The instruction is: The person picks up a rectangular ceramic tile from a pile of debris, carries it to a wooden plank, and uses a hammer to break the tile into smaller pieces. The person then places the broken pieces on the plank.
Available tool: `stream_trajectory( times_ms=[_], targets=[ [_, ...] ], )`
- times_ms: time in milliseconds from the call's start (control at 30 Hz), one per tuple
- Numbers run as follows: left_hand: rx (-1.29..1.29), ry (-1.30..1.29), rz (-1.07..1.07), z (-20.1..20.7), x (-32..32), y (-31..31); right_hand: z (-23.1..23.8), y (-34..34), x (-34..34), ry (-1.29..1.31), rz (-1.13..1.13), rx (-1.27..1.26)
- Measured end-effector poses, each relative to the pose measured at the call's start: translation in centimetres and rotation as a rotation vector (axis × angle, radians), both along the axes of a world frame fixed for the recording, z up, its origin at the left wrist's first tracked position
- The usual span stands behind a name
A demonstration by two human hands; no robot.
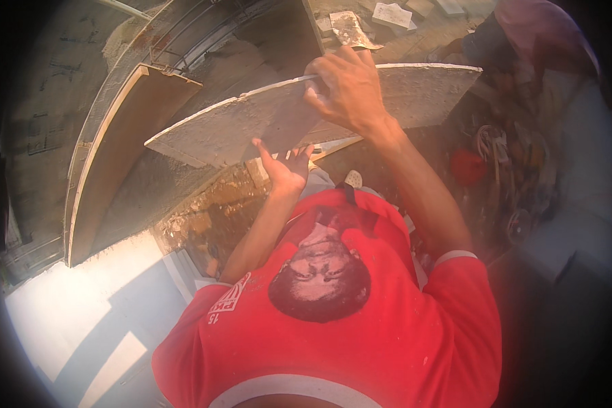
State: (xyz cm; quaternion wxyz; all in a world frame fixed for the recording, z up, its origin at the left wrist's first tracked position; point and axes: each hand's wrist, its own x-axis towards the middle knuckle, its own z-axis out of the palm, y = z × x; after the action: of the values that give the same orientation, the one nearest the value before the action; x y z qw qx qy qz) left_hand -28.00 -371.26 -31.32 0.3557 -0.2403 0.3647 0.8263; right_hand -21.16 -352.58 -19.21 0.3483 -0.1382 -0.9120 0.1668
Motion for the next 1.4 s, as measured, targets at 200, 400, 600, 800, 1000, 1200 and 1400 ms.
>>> stream_trajectory(
  times_ms=[200,400,600,800,1000,1200,1400],
  targets=[
    [-0.053,-0.042,-0.031,-1.4,0.7,0.5,-0.3,0.3,1.7,-0.018,-0.037,0.006],
    [0.014,-0.098,-0.063,-1.9,0.8,0.7,-0.6,0.6,3.0,-0.064,-0.068,0.016],
    [0.005,0.003,-0.136,-1.2,2.4,0.8,-0.1,2.1,4.2,-0.109,0.001,-0.040],
    [-0.150,-0.071,-0.737,3.0,1.8,-0.8,0.6,4.1,6.0,-0.225,0.000,-0.113],
    [-0.386,1.655,-0.791,15.2,1.0,2.0,2.4,5.2,8.0,-0.345,0.017,-0.144],
    [-0.609,2.053,-0.925,17.1,-1.1,9.7,2.8,4.5,9.2,-0.319,0.031,-0.139],
    [-0.580,2.065,-1.023,15.6,-0.3,10.8,2.6,3.9,10.5,-0.285,-0.059,-0.123]
  ],
)
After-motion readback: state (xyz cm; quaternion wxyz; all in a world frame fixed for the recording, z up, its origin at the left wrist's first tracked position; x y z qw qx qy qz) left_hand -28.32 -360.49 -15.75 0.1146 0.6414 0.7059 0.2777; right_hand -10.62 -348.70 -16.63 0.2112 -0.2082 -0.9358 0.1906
